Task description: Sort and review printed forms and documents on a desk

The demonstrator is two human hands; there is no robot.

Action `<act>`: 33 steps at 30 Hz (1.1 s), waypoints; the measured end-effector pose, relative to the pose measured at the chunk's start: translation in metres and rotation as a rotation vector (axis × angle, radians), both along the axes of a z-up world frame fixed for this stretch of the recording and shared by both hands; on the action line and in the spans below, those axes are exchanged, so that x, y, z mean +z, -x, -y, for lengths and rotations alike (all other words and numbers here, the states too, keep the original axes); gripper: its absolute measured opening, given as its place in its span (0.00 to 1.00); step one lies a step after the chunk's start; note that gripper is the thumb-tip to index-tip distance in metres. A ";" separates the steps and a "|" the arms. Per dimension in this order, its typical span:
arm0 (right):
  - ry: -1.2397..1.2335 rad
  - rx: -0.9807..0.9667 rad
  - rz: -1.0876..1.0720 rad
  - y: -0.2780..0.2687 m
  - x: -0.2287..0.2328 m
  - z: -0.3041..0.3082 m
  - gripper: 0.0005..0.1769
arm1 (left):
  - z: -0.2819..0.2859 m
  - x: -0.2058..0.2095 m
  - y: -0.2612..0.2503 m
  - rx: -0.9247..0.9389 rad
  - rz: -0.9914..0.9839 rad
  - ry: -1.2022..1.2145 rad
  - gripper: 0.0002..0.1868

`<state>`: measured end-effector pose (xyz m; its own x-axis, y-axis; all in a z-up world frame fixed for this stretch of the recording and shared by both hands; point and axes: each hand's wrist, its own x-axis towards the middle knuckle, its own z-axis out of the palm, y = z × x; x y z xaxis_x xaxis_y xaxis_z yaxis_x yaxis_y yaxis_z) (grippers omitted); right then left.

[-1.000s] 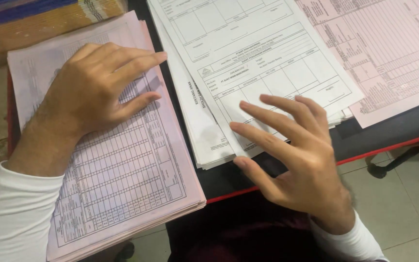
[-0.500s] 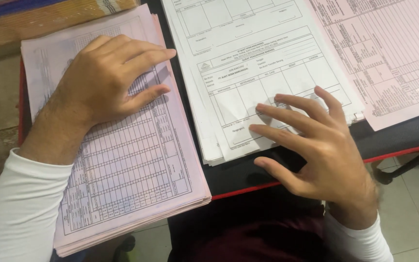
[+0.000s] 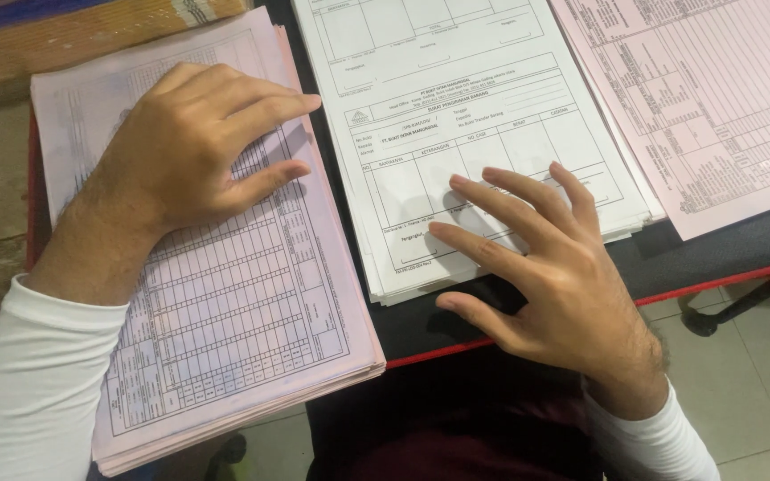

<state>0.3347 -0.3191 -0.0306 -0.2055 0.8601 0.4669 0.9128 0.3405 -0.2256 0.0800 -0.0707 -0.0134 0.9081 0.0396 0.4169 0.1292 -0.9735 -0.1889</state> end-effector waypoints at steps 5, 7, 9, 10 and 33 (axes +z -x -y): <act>0.016 -0.004 0.012 0.003 0.001 -0.002 0.25 | 0.001 0.000 -0.001 -0.002 0.007 0.000 0.25; 0.022 0.001 -0.006 0.003 0.001 -0.002 0.25 | 0.003 0.002 0.000 -0.009 0.014 -0.001 0.24; -0.053 -0.015 -0.064 0.002 0.000 -0.001 0.23 | 0.004 0.003 -0.001 -0.032 0.048 0.081 0.14; -0.052 -0.016 -0.064 0.002 -0.001 -0.001 0.23 | 0.008 0.006 -0.002 -0.032 0.048 0.082 0.14; -0.283 -0.091 -0.217 -0.005 0.004 0.014 0.09 | 0.031 0.021 -0.011 -0.077 -0.189 0.700 0.12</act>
